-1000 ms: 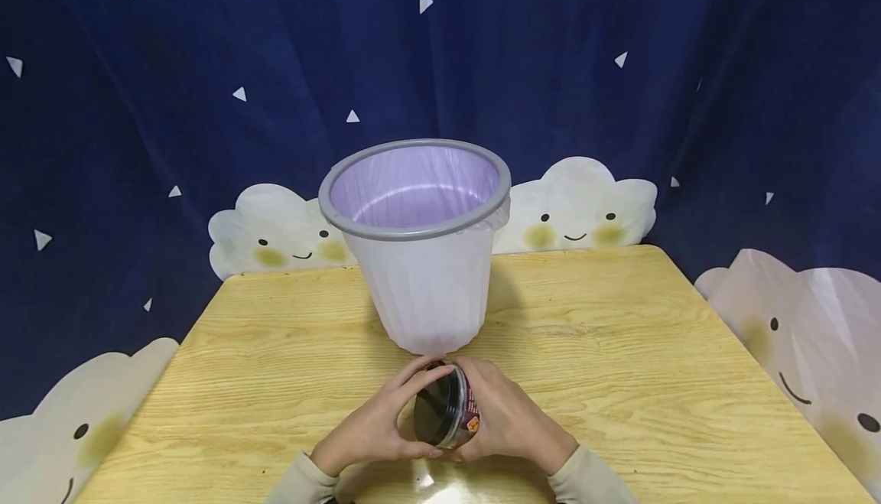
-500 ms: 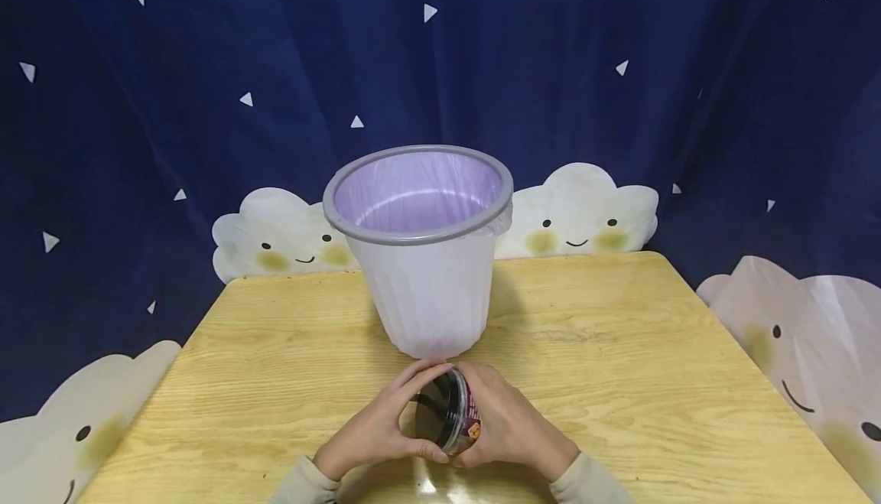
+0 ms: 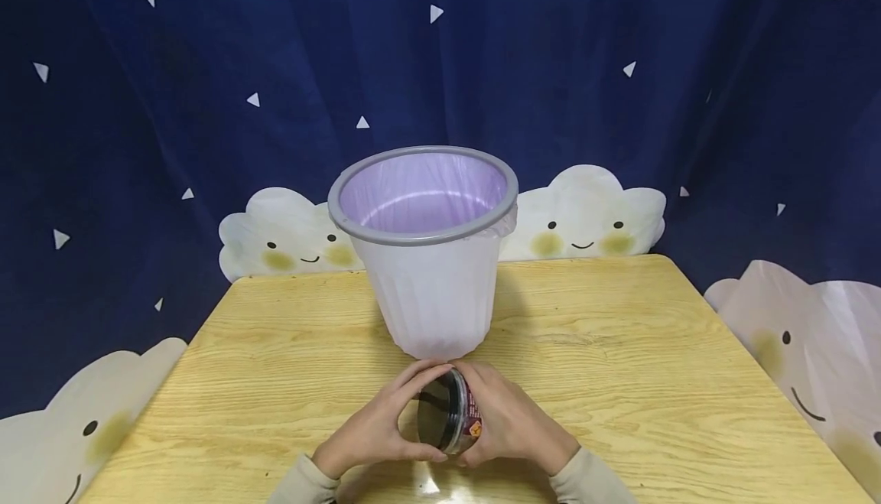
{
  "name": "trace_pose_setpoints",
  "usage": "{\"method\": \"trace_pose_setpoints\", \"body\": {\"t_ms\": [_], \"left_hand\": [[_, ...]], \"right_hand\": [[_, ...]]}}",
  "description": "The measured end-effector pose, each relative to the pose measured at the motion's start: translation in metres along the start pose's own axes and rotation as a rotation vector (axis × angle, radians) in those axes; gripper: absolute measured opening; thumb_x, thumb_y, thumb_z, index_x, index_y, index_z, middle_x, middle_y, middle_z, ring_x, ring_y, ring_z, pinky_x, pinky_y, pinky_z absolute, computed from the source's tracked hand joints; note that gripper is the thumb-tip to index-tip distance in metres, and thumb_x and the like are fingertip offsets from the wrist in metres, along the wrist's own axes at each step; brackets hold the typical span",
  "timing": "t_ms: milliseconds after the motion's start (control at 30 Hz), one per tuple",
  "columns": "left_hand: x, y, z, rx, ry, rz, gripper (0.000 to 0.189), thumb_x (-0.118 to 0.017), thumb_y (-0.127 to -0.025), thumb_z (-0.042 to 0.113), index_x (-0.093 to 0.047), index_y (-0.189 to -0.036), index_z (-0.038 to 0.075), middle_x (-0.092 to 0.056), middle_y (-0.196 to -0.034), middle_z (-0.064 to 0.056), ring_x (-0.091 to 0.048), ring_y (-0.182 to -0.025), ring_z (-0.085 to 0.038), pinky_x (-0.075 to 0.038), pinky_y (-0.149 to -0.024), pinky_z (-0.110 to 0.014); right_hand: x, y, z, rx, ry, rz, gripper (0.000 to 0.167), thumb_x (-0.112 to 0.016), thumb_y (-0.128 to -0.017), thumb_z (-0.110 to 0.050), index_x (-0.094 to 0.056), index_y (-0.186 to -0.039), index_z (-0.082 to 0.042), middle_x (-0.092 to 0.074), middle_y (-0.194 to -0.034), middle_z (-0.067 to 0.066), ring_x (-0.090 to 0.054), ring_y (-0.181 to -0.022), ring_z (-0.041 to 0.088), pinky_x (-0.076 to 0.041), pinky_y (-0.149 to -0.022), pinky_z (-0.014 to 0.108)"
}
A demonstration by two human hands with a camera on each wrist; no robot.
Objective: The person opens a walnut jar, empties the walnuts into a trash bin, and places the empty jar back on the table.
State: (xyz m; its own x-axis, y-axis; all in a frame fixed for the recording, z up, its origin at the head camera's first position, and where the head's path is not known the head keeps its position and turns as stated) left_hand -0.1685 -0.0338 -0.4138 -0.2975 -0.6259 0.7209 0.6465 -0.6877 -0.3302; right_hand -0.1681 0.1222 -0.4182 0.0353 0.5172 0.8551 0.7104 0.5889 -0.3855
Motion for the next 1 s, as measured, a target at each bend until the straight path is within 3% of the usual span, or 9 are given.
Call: {"method": "trace_pose_setpoints", "body": {"t_ms": [267,467,700,1000], "left_hand": [[-0.001,0.0018,0.0017,-0.023,-0.007,0.008,0.1,-0.086,-0.068,0.042,-0.032,-0.15,0.027,-0.028,-0.151,-0.003,-0.035,-0.135,-0.02,-0.042,-0.103,-0.043],[-0.0016,0.0026,0.001,-0.004,0.002,0.0,0.098,-0.084,-0.071,0.043,-0.03,-0.151,0.028,-0.03,-0.15,-0.003,-0.04,-0.132,-0.019,-0.044,-0.101,-0.042],[-0.0051,0.001,0.0039,-0.073,-0.009,-0.02,0.103,-0.089,-0.067,0.034,-0.03,-0.151,0.023,-0.024,-0.153,-0.006,-0.033,-0.137,-0.023,-0.04,-0.105,-0.041],[-0.0032,0.001,0.0003,-0.026,0.007,0.01,0.098,-0.083,-0.07,0.044,-0.031,-0.151,0.027,-0.031,-0.15,-0.002,-0.04,-0.132,-0.019,-0.044,-0.102,-0.042]], "right_hand": [[0.0,-0.0005,-0.0023,0.017,-0.001,0.022,0.113,-0.093,-0.042,-0.043,-0.043,-0.138,-0.009,-0.054,-0.127,0.0,-0.053,-0.113,0.019,-0.051,-0.09,0.04],[-0.0012,0.0004,-0.0012,-0.01,-0.015,0.014,0.113,-0.093,-0.042,-0.041,-0.043,-0.138,-0.008,-0.053,-0.128,-0.001,-0.052,-0.114,0.018,-0.051,-0.092,0.04],[0.0001,0.0012,-0.0001,-0.025,-0.035,0.017,0.111,-0.093,-0.042,-0.04,-0.045,-0.137,-0.008,-0.053,-0.128,0.0,-0.052,-0.115,0.018,-0.05,-0.093,0.041],[-0.0001,-0.002,-0.0008,-0.042,-0.056,-0.008,0.111,-0.093,-0.042,-0.037,-0.043,-0.138,-0.013,-0.052,-0.128,-0.004,-0.051,-0.115,0.016,-0.049,-0.093,0.04]]}}
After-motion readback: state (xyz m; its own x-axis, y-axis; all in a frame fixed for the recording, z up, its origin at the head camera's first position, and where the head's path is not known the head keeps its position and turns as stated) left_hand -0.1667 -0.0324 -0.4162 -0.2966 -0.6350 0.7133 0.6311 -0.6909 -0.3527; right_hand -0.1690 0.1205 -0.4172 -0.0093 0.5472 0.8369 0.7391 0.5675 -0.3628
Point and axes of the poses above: each hand's wrist, its own y-axis away from the middle knuckle, its own x-axis out of the back of the hand, z = x × y, the point moved 6 cm from there along -y, towards the middle knuckle
